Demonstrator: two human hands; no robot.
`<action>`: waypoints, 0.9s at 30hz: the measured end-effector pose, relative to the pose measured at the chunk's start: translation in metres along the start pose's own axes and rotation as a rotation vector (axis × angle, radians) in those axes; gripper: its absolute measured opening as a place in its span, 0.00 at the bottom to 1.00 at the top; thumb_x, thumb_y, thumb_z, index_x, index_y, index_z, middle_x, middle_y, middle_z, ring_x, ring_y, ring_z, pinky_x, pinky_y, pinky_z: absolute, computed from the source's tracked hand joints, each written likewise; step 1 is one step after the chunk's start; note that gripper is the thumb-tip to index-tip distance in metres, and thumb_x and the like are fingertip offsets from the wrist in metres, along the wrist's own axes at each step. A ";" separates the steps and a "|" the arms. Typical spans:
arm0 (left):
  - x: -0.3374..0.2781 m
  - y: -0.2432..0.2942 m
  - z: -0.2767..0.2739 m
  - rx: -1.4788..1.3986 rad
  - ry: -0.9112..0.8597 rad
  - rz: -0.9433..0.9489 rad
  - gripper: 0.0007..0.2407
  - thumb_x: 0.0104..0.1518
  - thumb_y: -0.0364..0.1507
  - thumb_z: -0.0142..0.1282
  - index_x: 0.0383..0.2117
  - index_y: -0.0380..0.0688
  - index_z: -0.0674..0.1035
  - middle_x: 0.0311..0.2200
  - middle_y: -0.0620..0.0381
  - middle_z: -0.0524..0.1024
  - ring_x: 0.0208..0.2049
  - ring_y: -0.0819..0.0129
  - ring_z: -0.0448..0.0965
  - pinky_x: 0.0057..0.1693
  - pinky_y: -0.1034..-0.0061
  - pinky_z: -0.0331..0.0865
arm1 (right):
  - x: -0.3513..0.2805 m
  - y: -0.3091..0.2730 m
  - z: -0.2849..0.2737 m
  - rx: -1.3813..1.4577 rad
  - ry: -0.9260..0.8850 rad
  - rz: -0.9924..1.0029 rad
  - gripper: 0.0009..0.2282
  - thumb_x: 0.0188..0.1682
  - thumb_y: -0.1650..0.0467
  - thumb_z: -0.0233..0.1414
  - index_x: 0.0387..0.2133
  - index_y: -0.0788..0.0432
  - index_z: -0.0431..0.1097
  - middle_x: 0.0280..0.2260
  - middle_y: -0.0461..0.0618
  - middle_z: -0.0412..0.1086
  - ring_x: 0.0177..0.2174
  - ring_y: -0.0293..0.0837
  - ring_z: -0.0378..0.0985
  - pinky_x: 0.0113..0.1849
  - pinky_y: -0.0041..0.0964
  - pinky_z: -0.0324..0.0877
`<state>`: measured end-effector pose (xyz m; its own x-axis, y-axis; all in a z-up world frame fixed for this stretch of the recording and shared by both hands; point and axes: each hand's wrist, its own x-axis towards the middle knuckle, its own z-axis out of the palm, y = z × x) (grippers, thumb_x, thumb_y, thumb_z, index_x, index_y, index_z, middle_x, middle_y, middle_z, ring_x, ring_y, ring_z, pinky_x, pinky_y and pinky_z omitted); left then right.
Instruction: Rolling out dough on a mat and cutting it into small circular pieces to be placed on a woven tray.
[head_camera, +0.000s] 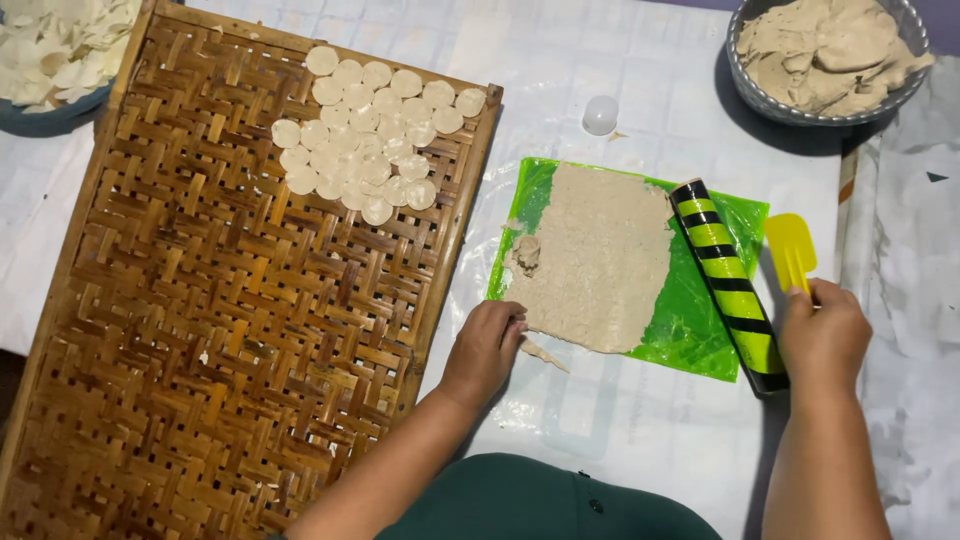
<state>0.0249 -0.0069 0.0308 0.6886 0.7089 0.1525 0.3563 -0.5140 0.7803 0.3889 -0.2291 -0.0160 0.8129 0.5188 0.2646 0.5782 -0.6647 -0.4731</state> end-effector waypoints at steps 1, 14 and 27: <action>0.000 0.003 -0.002 0.000 0.003 -0.002 0.09 0.59 0.24 0.60 0.44 0.39 0.77 0.41 0.47 0.76 0.43 0.51 0.79 0.49 0.63 0.74 | 0.004 0.008 0.004 0.001 -0.001 -0.003 0.09 0.59 0.70 0.55 0.43 0.67 0.76 0.41 0.66 0.75 0.41 0.64 0.77 0.44 0.53 0.71; -0.026 -0.007 0.020 0.084 -0.172 0.058 0.11 0.58 0.27 0.62 0.44 0.39 0.76 0.41 0.48 0.73 0.46 0.51 0.75 0.50 0.62 0.72 | 0.005 0.013 0.024 -0.136 -0.097 0.133 0.16 0.56 0.68 0.56 0.54 0.66 0.73 0.50 0.72 0.68 0.48 0.70 0.72 0.49 0.58 0.68; -0.023 -0.026 0.000 0.055 0.027 -0.120 0.06 0.59 0.25 0.60 0.39 0.37 0.79 0.39 0.45 0.78 0.42 0.49 0.80 0.48 0.62 0.74 | -0.020 -0.026 -0.006 -0.027 -0.065 0.217 0.19 0.56 0.68 0.57 0.60 0.62 0.71 0.57 0.64 0.63 0.47 0.61 0.73 0.49 0.51 0.69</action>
<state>-0.0007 -0.0098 0.0073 0.6222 0.7791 0.0769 0.4699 -0.4502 0.7593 0.3576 -0.2254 -0.0038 0.9125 0.3956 0.1039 0.3931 -0.7780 -0.4901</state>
